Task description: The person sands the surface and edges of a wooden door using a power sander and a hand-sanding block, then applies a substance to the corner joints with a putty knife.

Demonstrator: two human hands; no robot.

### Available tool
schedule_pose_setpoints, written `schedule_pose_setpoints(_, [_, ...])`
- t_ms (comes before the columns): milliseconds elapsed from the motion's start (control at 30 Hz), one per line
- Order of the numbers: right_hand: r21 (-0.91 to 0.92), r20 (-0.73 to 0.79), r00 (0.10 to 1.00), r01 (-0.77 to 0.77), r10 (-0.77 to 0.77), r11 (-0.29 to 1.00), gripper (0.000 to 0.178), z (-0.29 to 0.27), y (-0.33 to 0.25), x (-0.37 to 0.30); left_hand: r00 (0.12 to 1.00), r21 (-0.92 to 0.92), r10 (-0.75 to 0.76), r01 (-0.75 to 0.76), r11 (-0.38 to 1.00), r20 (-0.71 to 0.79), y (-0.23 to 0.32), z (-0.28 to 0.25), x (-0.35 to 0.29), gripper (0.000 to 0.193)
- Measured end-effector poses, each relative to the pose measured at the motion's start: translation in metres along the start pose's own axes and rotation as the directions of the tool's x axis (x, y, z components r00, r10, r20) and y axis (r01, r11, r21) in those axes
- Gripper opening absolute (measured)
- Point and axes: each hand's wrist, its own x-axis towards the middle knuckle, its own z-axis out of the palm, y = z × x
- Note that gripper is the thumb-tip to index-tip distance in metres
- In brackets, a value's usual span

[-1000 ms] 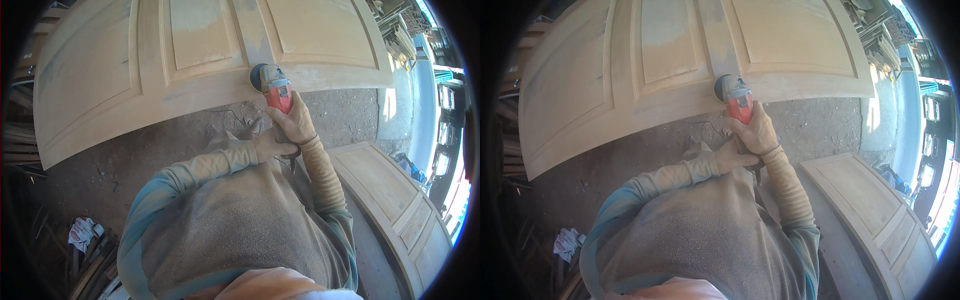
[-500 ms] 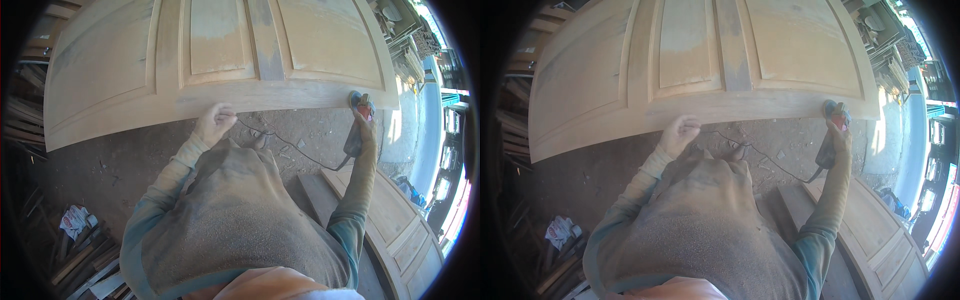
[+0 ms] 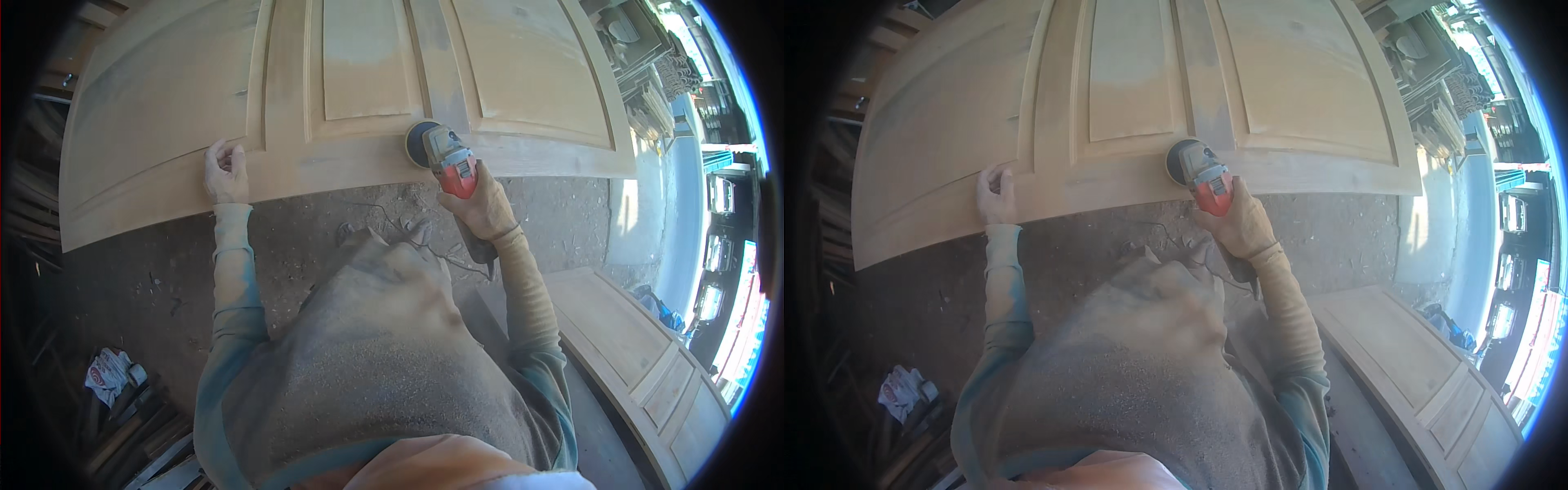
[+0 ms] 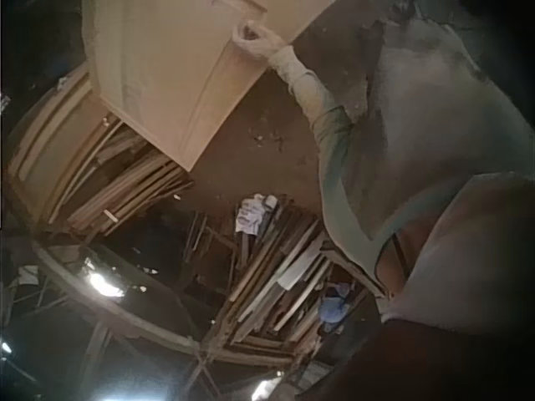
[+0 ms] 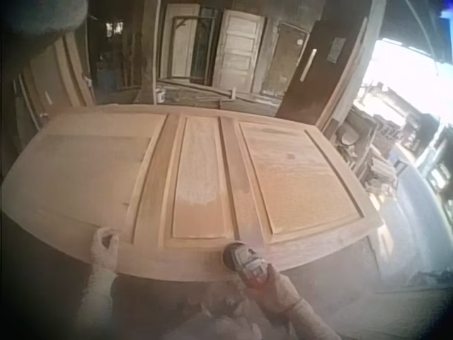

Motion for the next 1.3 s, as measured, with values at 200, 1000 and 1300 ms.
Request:
schedule_pose_setpoints(200, [-0.061, 0.031, 0.985, 0.172, -0.170, 0.983, 0.066, -0.007, -0.014, 0.047, 0.994, 0.081, -0.019, 0.028, 0.996, -0.112, -0.042, -0.011, 0.004, 0.045])
schedule_pose_setpoints(1000, [0.008, 0.441, 0.772, 0.507, -0.459, 0.862, 0.065, -0.029, -0.053, 0.319, 0.939, 0.358, -0.057, 0.184, 0.915, -0.338, -0.034, 0.006, 0.006, 0.027])
schedule_pose_setpoints(1300, [-0.129, 0.447, 0.760, 0.577, -0.472, 0.806, 0.056, -0.031, -0.076, 0.345, 0.930, 0.409, -0.080, 0.234, 0.882, -0.360, -0.037, 0.006, 0.009, 0.027])
